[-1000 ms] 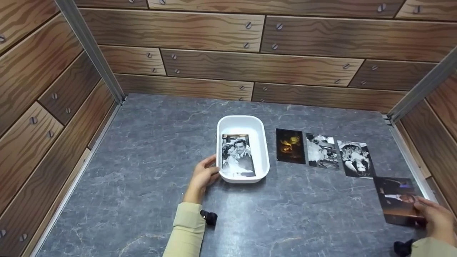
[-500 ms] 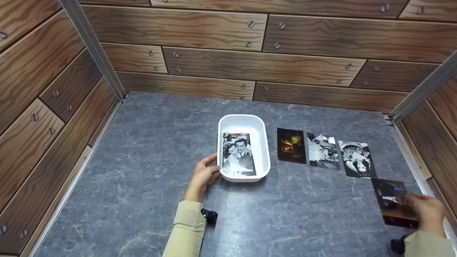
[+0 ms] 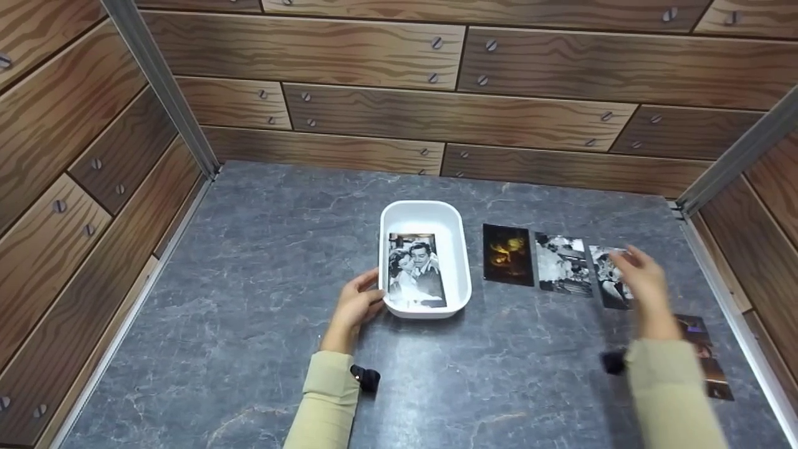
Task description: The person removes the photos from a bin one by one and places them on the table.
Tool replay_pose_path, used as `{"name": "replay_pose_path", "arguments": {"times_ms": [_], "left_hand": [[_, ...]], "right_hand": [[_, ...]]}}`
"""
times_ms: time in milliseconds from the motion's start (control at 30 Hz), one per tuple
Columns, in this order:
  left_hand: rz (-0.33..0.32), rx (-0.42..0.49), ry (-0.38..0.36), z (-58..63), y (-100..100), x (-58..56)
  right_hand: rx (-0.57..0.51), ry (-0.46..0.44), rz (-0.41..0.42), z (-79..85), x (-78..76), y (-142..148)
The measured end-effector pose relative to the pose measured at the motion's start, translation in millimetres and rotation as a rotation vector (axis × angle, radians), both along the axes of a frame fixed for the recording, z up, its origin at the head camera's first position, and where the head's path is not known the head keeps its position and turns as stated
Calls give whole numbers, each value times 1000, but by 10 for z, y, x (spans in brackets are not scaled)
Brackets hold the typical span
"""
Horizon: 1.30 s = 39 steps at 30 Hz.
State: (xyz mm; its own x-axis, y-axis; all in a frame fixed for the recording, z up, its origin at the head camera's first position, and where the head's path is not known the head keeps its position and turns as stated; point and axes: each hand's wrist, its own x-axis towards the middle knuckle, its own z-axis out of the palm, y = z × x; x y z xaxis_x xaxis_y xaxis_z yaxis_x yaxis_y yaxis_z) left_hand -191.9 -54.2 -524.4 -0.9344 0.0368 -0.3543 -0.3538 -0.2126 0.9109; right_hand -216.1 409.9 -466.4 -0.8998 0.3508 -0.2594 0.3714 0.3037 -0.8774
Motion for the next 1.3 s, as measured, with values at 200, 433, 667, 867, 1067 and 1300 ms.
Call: {"name": "replay_pose_path", "arguments": {"times_ms": [200, 433, 667, 867, 1067, 1300], "left_hand": [[4, 14, -1, -11, -2, -7], [-2, 15, -2, 1, 13, -15], [-7, 0, -1, 2, 12, -15], [-1, 9, -13, -1, 10, -19], [-7, 16, -9, 8, 19, -13], [9, 14, -24, 8, 16, -8]], "right_hand": [[-70, 110, 148, 27, -305, -1003], [-251, 192, 174, -17, -415, -2060], [-196, 141, 279, -251, -389, -2673], [-202, -24, 303, -424, -295, -2935], [-48, -10, 232, -466, -268, -3004], [209, -121, 201, -465, -292, -2980]]}}
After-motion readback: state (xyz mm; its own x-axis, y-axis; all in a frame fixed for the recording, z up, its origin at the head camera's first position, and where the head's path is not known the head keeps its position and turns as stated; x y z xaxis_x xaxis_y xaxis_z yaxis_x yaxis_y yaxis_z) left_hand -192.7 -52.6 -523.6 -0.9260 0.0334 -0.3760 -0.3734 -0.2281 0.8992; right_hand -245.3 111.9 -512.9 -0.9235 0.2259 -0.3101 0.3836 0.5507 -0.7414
